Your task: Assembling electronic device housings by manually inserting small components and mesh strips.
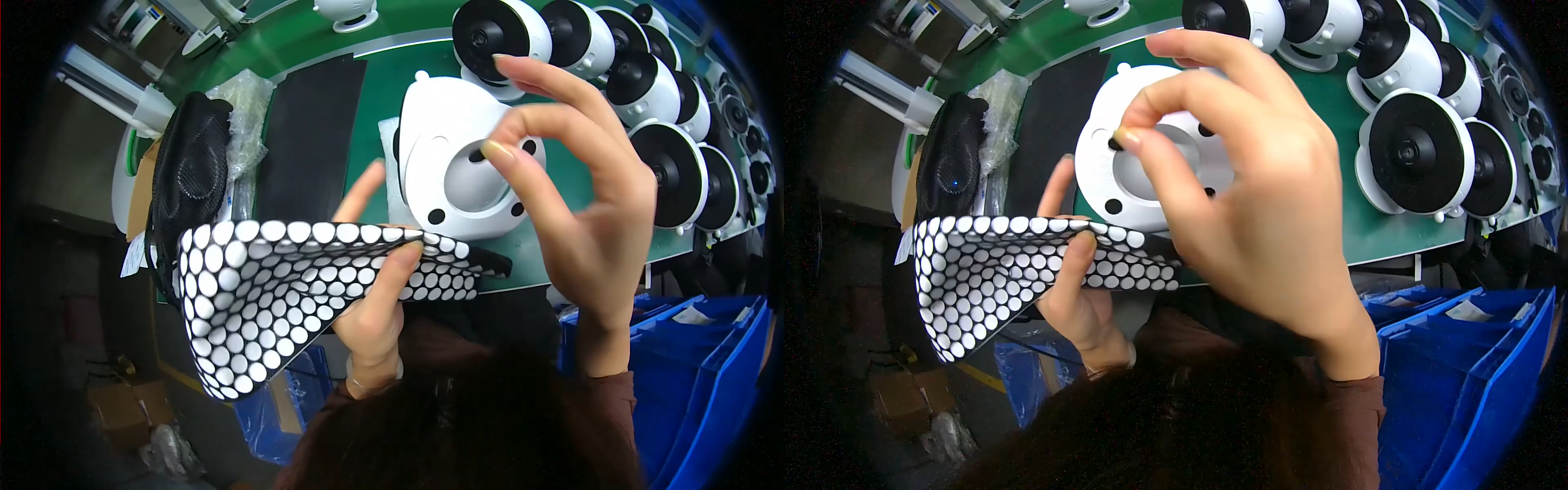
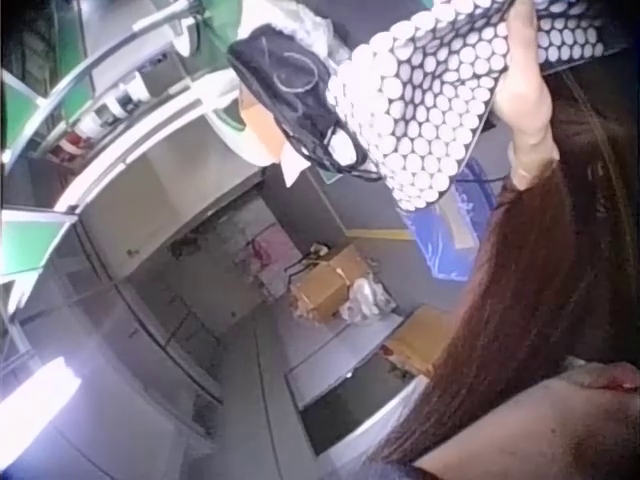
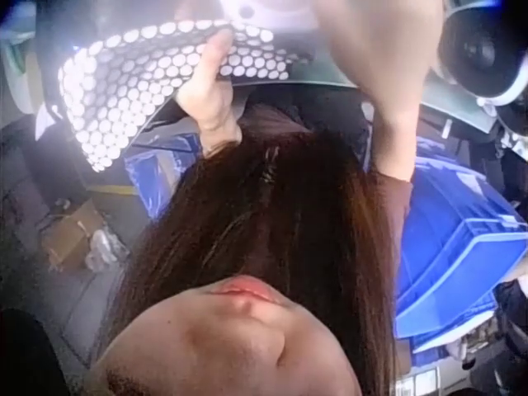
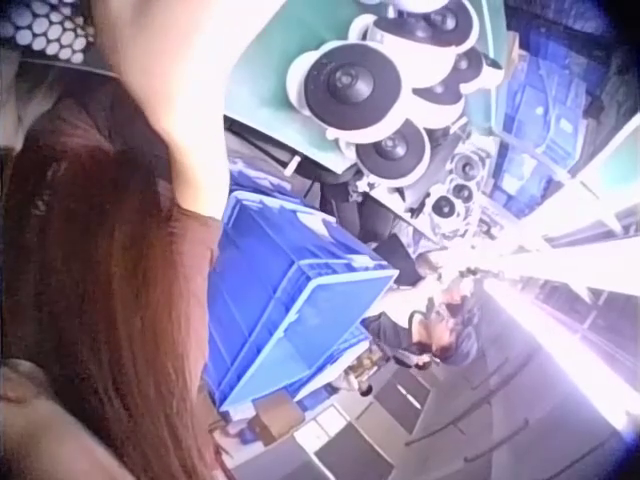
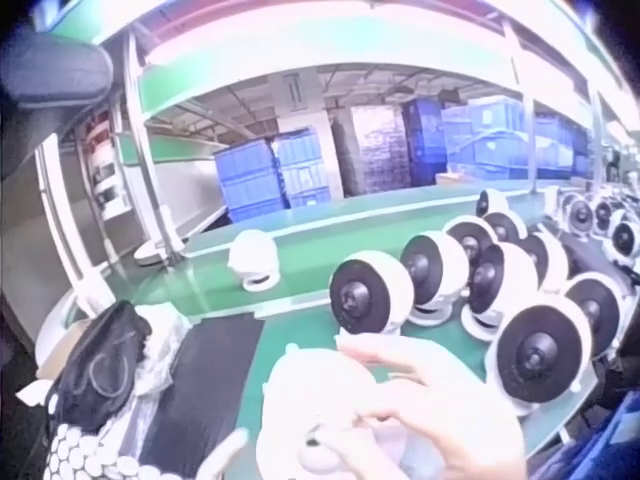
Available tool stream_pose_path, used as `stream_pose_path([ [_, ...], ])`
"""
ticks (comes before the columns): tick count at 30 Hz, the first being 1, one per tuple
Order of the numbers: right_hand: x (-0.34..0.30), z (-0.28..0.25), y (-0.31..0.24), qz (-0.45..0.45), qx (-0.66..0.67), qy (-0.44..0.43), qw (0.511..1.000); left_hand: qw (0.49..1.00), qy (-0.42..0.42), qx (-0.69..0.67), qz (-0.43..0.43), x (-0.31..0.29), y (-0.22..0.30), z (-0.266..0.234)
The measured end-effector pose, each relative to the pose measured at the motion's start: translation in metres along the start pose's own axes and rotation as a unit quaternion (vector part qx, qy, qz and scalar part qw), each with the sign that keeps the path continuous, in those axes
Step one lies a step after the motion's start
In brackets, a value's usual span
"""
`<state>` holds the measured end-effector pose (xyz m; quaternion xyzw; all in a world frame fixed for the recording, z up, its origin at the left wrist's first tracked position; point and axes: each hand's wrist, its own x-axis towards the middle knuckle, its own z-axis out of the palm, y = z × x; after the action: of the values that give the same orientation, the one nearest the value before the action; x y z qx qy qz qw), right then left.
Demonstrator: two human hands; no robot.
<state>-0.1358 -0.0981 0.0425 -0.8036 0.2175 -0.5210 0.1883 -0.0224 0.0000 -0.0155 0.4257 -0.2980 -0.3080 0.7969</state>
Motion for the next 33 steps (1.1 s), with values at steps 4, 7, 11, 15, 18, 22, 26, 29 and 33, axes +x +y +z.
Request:
stream_pose_path([
  [4,0.006,0.010,0.000,0.060,0.052,-0.035,0.996,0.998,0.008,0.046,-0.036,0.001,0.002,0.002],
  [7,0.005,0.014,-0.002,0.050,0.027,-0.046,0.997,0.999,-0.019,0.020,-0.020,0.002,0.005,0.006],
  [11,0.006,0.016,-0.005,0.111,0.075,-0.031,0.990,0.999,-0.032,-0.004,-0.043,0.001,0.010,0.008],
  [15,0.007,0.015,-0.005,0.100,0.048,-0.035,0.993,0.999,-0.038,0.000,-0.034,0.001,0.010,0.008],
  [18,0.006,0.015,-0.005,0.095,0.053,-0.031,0.994,0.999,-0.039,-0.021,-0.031,0.000,0.011,0.009],
  [22,0.006,0.016,-0.006,0.088,0.044,-0.029,0.995,0.999,-0.027,-0.006,-0.035,0.000,0.011,0.008],
  [26,0.013,0.009,-0.002,0.105,0.031,-0.073,0.991,1.000,-0.021,0.007,-0.012,0.005,0.009,0.005],
  [29,0.033,-0.002,0.008,0.139,0.055,-0.108,0.983,0.999,-0.026,0.014,-0.012,0.008,0.011,0.006],
  [33,0.074,0.003,0.017,0.017,0.033,-0.478,0.877,0.999,-0.041,0.027,-0.004,0.015,0.015,-0.001],
])
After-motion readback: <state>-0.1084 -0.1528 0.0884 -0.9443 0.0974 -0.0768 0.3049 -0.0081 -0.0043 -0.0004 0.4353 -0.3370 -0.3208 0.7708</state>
